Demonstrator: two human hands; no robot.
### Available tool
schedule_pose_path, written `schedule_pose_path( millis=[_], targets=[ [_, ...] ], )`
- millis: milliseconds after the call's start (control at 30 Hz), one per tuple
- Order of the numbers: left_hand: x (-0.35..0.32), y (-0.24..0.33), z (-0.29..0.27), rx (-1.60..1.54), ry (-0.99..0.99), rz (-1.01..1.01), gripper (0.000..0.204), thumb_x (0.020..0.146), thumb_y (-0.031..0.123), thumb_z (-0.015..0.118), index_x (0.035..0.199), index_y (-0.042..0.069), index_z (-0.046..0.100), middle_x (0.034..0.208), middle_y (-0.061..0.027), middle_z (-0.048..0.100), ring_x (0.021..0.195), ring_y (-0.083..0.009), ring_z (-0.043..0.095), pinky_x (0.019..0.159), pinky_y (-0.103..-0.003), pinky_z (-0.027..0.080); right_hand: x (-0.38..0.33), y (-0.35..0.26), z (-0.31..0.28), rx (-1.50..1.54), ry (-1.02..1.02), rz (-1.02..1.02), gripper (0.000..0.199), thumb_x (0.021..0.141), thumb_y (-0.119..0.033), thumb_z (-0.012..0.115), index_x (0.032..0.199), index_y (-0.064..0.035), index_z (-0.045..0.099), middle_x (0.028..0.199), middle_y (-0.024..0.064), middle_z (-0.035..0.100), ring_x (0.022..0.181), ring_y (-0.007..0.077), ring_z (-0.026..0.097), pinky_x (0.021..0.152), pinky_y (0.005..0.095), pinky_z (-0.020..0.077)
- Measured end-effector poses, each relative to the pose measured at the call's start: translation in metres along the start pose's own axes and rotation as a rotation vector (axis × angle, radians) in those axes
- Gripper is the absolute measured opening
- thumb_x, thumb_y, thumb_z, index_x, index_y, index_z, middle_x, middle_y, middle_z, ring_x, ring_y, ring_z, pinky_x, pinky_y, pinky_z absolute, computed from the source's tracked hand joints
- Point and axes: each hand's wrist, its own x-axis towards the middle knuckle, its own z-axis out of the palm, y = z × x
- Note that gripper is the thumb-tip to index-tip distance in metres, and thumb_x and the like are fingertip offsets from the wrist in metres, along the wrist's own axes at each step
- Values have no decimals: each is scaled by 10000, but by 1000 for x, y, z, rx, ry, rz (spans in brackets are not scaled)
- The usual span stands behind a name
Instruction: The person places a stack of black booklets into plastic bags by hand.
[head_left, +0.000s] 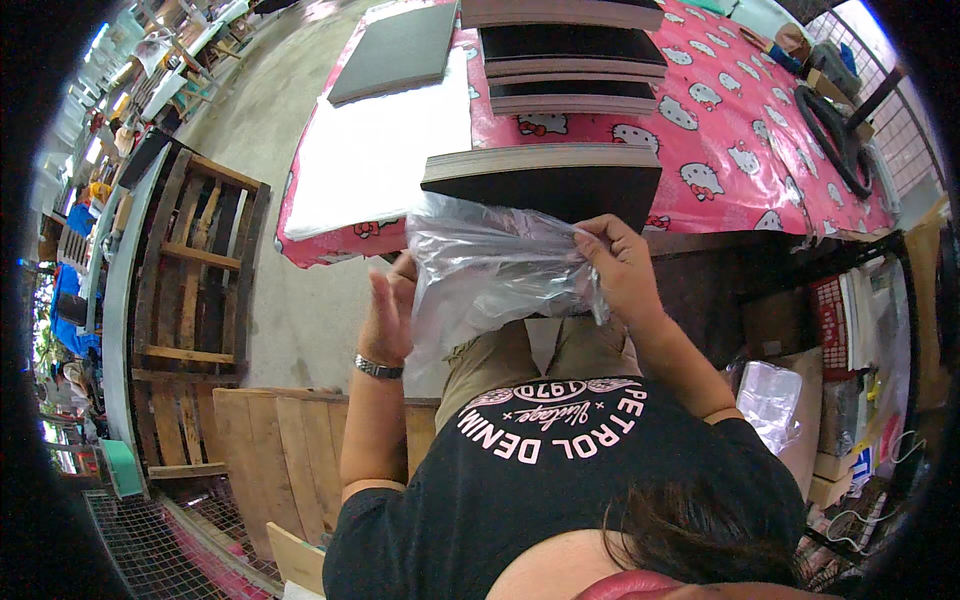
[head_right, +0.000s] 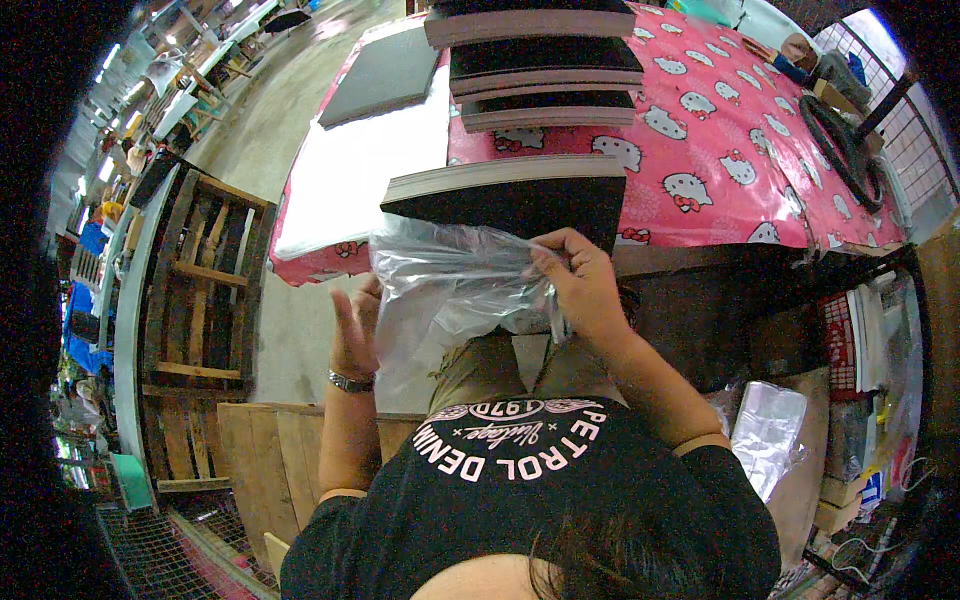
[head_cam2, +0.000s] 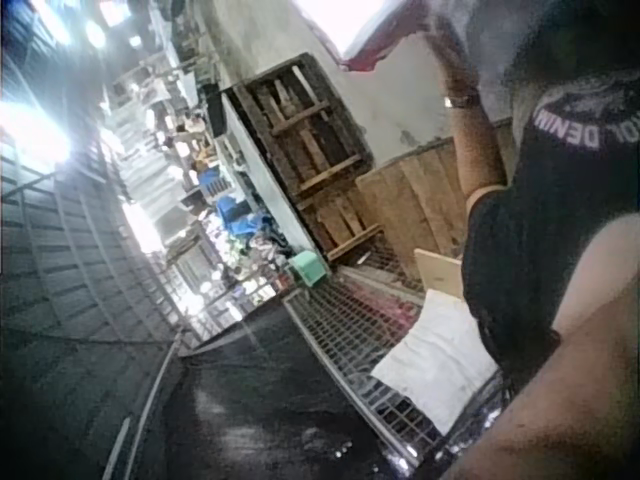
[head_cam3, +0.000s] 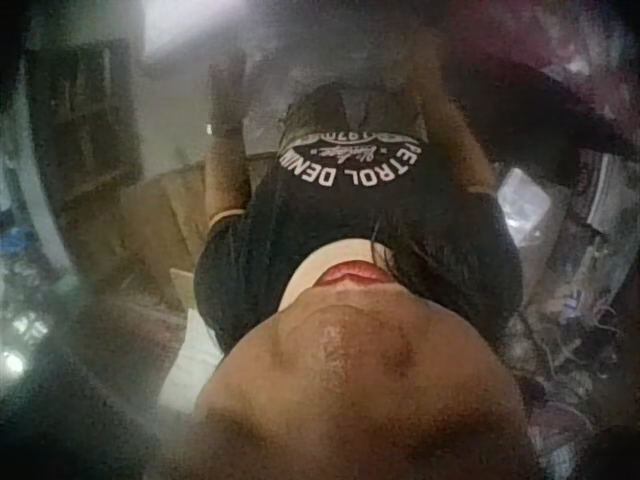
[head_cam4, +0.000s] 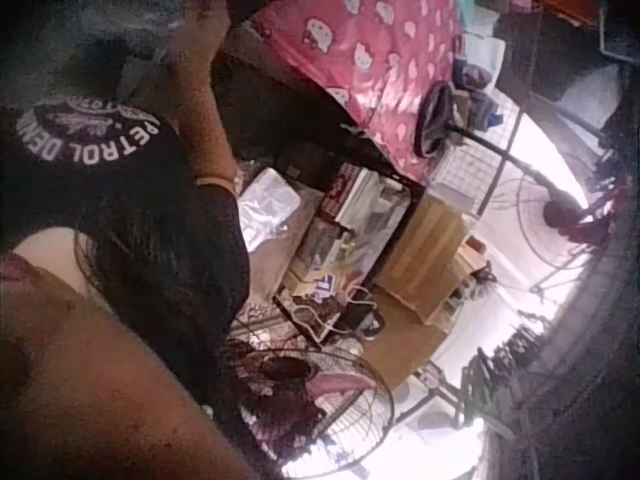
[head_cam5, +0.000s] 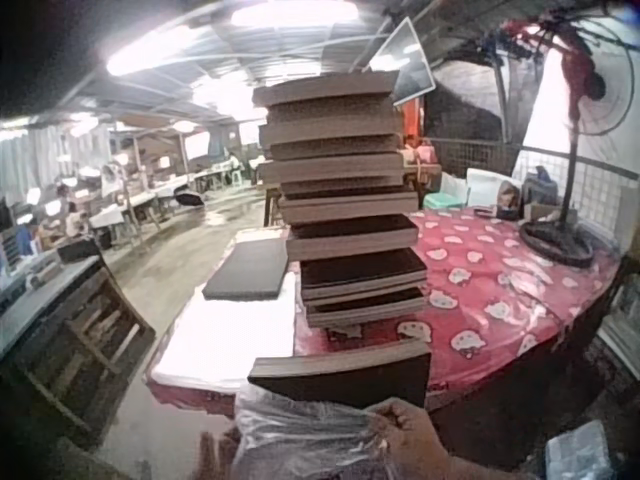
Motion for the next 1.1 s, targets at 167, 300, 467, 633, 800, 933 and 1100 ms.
schedule_pose_path(
  millis=[167,300,467,633,800,933,1100],
  targets=[
    [5,6,15,379,101,-11,406,780,209,685,1100,-7,556,1015,-79,622,916,-159,582,824,-319,454,-9,7,6,-79,-154,13,146,850,-55,573,979,13,579,872,37,611,799,67,530,727,229,439],
    [10,6,21,490,14,60,195,805,42,626,993,-8,626,844,-35,643,731,-119,594,693,-247,476,-3,2,-22,-363,-457,44,385,802,-183,654,1120,3,542,1007,112,625,931,177,586,841,300,446],
    [15,-16,49,517,-149,-21,226,825,50,611,1043,-13,609,905,-30,644,800,-94,589,736,-243,475,10,-18,8,-170,-416,-226,485,768,-247,697,1146,7,531,1028,134,620,966,207,584,870,318,435],
    [16,-12,53,386,-151,-60,189,814,56,630,988,-19,631,890,-40,648,806,-98,597,740,-250,482,21,6,2,100,-489,118,277,801,-210,671,979,-20,575,934,29,607,919,121,556,833,265,423],
    [17,-19,48,268,-3,-7,114,794,55,653,885,-14,658,829,-50,656,726,-101,598,684,-243,482,21,-1,15,287,-478,36,234,795,-207,679,913,-37,570,849,4,580,801,80,526,742,242,418],
    [19,-22,46,300,28,38,121,788,57,658,887,-12,663,829,-53,660,701,-100,593,663,-240,476,28,3,11,162,-564,165,317,775,-228,699,984,-38,554,924,23,583,851,98,542,784,255,425],
    [23,-20,44,265,60,126,158,793,81,659,921,-13,664,852,-43,659,731,-95,587,672,-238,470,29,1,-1,192,-388,46,305,774,-222,700,982,-39,573,960,36,588,893,104,542,815,261,420]
  ],
)
